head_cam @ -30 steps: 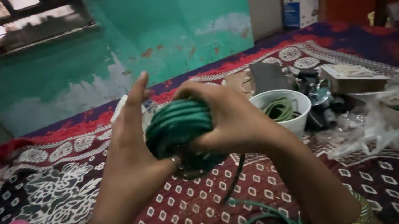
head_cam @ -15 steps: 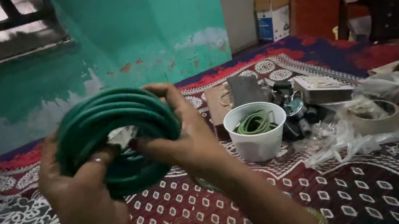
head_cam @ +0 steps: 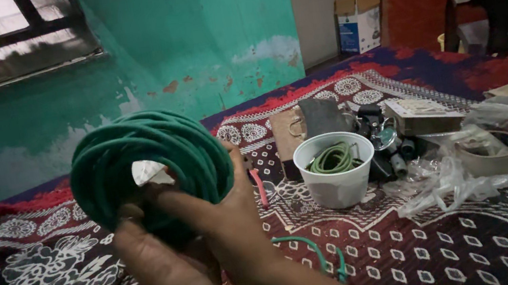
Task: The person coils a green rope by hand, looping it into a circular bundle and securing it with another piece of rope and a pair of pliers.
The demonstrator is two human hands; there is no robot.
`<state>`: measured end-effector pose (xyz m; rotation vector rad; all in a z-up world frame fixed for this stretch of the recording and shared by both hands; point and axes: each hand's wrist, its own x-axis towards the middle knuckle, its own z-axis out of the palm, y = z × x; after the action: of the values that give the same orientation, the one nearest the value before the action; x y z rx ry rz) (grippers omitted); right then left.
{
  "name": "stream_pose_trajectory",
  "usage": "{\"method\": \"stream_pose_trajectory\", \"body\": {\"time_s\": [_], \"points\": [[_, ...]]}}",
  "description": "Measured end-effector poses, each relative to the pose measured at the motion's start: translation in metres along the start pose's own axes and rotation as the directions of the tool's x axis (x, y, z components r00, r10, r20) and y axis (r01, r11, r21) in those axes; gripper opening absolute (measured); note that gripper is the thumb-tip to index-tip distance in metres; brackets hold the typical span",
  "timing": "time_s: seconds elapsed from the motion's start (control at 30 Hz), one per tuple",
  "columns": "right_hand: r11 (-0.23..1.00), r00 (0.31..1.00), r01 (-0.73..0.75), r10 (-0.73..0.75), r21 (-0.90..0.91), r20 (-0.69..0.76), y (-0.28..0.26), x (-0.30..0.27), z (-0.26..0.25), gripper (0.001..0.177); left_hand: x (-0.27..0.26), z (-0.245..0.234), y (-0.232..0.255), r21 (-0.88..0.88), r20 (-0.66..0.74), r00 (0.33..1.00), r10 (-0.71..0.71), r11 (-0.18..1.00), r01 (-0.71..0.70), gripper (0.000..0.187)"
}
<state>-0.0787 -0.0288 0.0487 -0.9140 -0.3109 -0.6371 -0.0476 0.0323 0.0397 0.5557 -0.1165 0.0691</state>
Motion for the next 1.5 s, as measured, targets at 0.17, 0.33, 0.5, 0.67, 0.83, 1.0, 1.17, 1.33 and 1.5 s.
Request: {"method": "stream_pose_trajectory", "body": {"time_s": [0.17,0.33,0.5,0.67,0.83,1.0,1.17,1.33,1.5], "points": [[0.979,0.981,0.133,-0.153,-0.155,-0.122,-0.006,0.016,-0.022,0.056,0.009,-0.004,-0.027,0.060,0.271,0.962,0.021,0.997,-0.039,0.050],[0.976,0.976,0.199,-0.205,-0.085,-0.072,-0.020,0.045,-0.052,0.050,0.020,0.009,-0.005,0.399,0.417,0.904,0.099,0.873,-0.280,0.082],[0.798,0.971,0.236,-0.180,-0.554,0.154,-0.046,0.060,-0.069,0.053,0.012,0.006,0.037,0.669,0.725,0.634,0.271,-0.058,-0.741,0.122],[0.528,0.820,0.363,0.211,-0.768,0.533,-0.062,0.042,-0.063,0.063,0.008,0.008,0.040,0.545,0.821,0.550,-0.153,-0.073,-0.835,0.112],[0.523,0.798,0.329,0.291,-0.786,0.528,-0.067,0.038,-0.062,0.068,0.006,0.012,0.046,0.691,0.716,0.662,-0.221,0.092,-0.717,0.100],[0.559,0.811,0.314,0.262,-0.767,0.523,-0.053,0.040,-0.059,0.074,-0.001,0.019,0.050,0.818,0.568,0.818,-0.097,-0.041,-0.573,0.090],[0.698,0.866,0.284,0.108,-0.657,0.488,-0.040,0.049,-0.060,0.077,0.001,0.014,0.050,0.791,0.563,0.807,0.179,0.166,-0.589,0.066],[0.874,0.894,0.171,0.057,-0.456,0.444,-0.015,0.045,-0.053,0.064,0.010,0.007,0.050,0.570,0.429,0.831,0.354,0.608,-0.553,0.058],[0.962,0.978,0.084,-0.030,-0.261,0.205,0.011,0.022,-0.035,0.046,0.016,0.010,0.035,0.268,0.135,0.910,0.391,0.870,-0.414,0.065]]}}
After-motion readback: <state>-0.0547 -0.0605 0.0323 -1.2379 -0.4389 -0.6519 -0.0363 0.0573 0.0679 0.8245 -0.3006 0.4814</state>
